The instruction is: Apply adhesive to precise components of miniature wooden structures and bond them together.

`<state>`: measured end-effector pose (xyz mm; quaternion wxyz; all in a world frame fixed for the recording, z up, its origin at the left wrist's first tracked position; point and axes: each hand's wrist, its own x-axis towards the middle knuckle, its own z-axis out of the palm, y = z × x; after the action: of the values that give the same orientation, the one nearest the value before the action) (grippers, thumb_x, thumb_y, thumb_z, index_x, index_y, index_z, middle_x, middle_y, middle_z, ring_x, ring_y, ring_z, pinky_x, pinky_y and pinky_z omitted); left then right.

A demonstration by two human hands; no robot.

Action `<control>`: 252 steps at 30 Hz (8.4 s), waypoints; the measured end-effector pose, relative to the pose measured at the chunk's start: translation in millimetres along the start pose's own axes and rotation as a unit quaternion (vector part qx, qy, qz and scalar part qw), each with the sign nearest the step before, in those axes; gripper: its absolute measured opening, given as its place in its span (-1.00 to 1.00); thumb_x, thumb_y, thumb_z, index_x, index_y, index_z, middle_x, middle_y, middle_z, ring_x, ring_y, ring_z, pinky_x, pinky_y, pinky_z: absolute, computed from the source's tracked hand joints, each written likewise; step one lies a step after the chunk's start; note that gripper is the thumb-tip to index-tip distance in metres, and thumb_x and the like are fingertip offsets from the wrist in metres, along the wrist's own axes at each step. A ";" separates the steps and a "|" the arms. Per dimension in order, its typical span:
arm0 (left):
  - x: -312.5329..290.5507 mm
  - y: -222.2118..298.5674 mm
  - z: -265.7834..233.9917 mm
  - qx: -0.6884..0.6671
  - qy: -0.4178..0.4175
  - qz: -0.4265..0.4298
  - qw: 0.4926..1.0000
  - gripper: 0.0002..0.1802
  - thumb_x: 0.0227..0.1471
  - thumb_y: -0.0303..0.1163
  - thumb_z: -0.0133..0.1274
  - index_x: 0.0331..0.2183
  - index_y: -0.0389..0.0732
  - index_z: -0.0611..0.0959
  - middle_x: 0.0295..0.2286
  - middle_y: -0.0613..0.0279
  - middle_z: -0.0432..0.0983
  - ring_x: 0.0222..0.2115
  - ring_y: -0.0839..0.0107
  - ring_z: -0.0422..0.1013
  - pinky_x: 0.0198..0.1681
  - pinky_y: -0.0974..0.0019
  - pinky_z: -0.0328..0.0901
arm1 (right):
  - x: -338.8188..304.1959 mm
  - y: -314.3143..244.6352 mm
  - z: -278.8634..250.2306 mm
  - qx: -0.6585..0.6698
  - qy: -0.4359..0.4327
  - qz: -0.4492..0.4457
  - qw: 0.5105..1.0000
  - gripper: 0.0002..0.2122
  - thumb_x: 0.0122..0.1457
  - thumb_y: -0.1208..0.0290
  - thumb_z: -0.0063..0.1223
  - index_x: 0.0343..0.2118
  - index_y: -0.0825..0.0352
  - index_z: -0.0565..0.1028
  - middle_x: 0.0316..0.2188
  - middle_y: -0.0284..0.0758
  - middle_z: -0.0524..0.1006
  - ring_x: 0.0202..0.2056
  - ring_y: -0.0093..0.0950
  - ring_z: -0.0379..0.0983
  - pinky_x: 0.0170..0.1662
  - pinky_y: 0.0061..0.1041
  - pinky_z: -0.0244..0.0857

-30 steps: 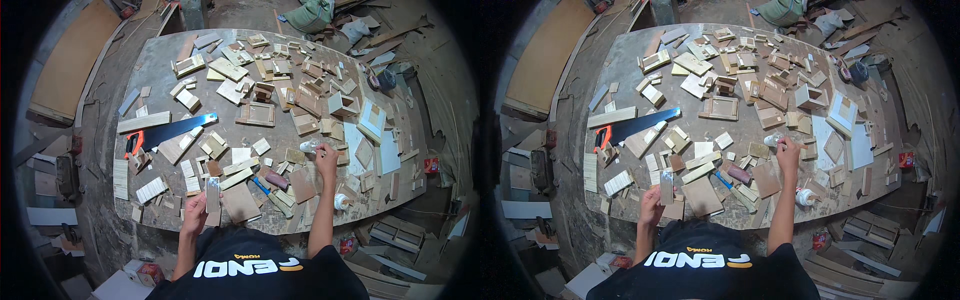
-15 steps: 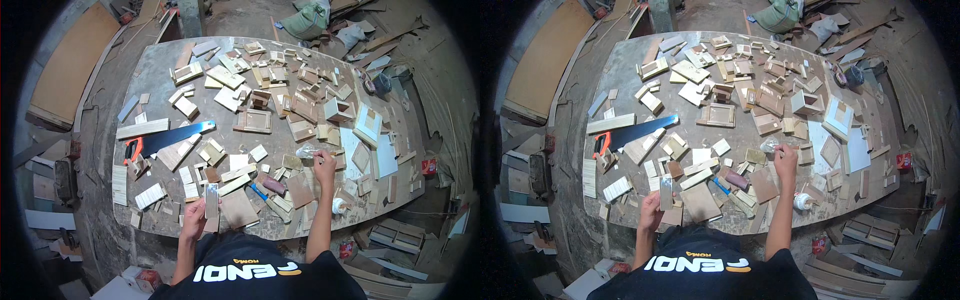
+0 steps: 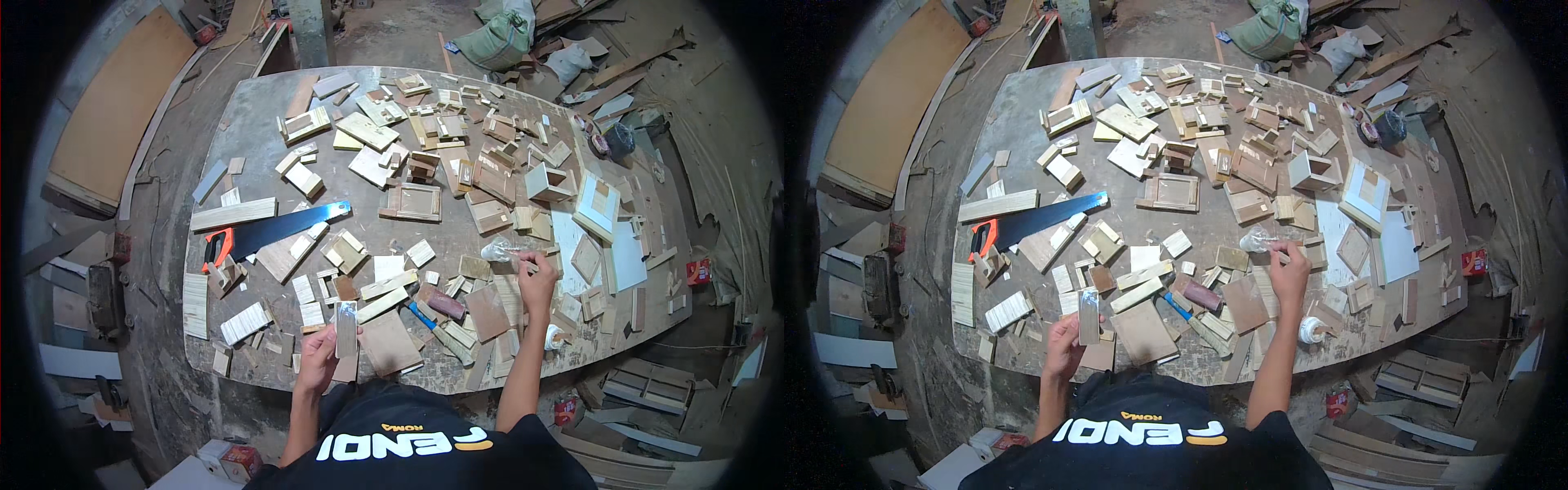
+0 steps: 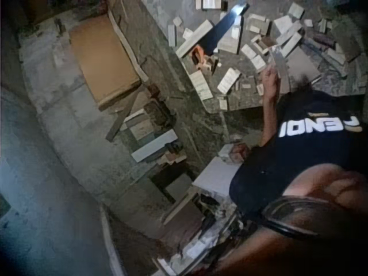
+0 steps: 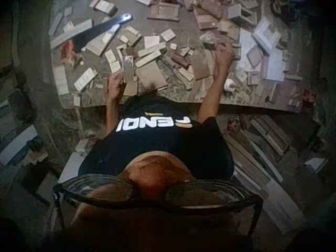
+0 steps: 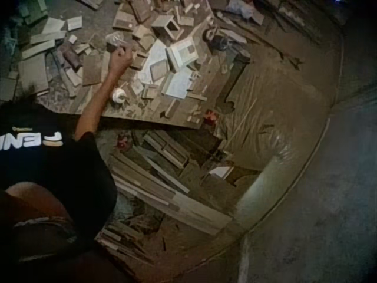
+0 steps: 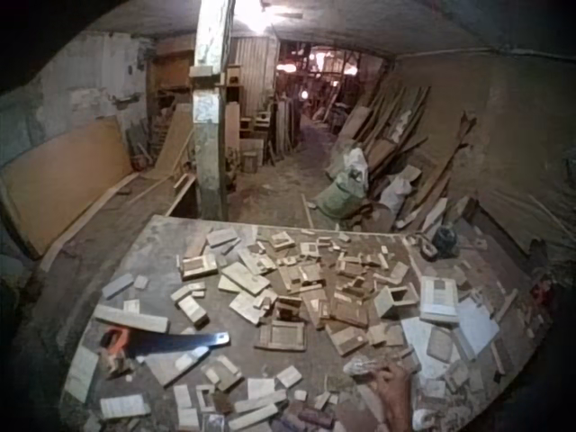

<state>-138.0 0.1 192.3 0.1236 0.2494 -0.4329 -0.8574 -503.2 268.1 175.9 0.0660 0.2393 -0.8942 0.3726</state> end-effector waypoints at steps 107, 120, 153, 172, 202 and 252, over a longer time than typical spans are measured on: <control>-117.5 151.3 -156.1 -0.013 -0.145 0.040 0.989 -0.52 0.26 -0.19 -0.09 -0.03 -0.44 0.51 -0.22 -0.01 0.58 -0.31 0.43 0.54 -0.24 0.37 0.47 | -294.9 -386.9 38.3 0.080 0.061 -0.198 0.975 -0.68 -0.22 0.74 0.35 -0.33 0.30 0.66 -0.58 -0.37 0.43 -0.61 -0.57 0.34 -0.56 -0.64 0.16; -131.2 150.8 -145.9 -0.079 -0.168 0.013 0.982 -0.45 0.24 -0.15 -0.11 -0.01 -0.50 0.45 -0.18 -0.10 0.55 -0.34 0.34 0.54 -0.30 0.33 0.47 | -293.3 -371.1 28.9 0.059 0.091 -0.211 0.971 -0.72 -0.18 0.73 0.33 -0.36 0.26 0.66 -0.55 -0.39 0.41 -0.56 -0.57 0.32 -0.51 -0.63 0.17; -139.6 135.9 -130.4 -0.105 -0.153 0.022 0.982 -0.55 0.27 -0.23 -0.18 -0.01 -0.41 0.49 -0.21 -0.01 0.58 -0.32 0.41 0.54 -0.37 0.43 0.47 | -276.0 -353.5 13.6 0.127 0.039 -0.296 0.946 -0.70 -0.20 0.71 0.33 -0.35 0.23 0.68 -0.57 -0.38 0.41 -0.58 -0.54 0.33 -0.55 -0.60 0.19; -145.7 127.2 -124.7 -0.099 -0.146 0.044 0.983 -0.52 0.31 -0.19 -0.22 0.02 -0.40 0.45 -0.16 0.00 0.56 -0.31 0.47 0.52 -0.30 0.39 0.45 | -243.6 -335.4 11.6 0.134 0.023 -0.326 0.935 -0.69 -0.19 0.71 0.31 -0.31 0.25 0.67 -0.61 -0.41 0.35 -0.61 -0.55 0.29 -0.58 -0.63 0.15; -115.9 127.1 -143.1 -0.052 -0.096 0.063 0.992 -0.55 0.29 -0.25 -0.14 0.03 -0.41 0.49 -0.15 0.09 0.56 -0.18 0.47 0.48 -0.08 0.41 0.33 | -221.4 -340.3 32.2 0.263 -0.151 -0.146 0.942 -0.81 -0.11 0.57 0.33 -0.37 0.45 0.63 -0.68 -0.36 0.48 -0.69 -0.67 0.23 -0.61 -0.66 0.00; -108.4 134.2 -127.3 -0.105 -0.023 0.082 0.991 -0.54 0.28 -0.22 -0.19 -0.06 -0.45 0.51 -0.24 0.05 0.56 -0.34 0.41 0.48 -0.27 0.36 0.36 | -202.9 -305.7 52.5 0.294 -0.340 -0.007 0.893 -0.66 0.27 0.41 -0.04 -0.66 0.43 0.46 -0.76 -0.45 0.36 -0.70 -0.69 0.21 -0.62 -0.61 0.07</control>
<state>21.1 -120.0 271.2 0.2093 0.1784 -0.3621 -0.8906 -176.3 122.5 272.4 -0.3132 0.3660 -0.7101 0.5136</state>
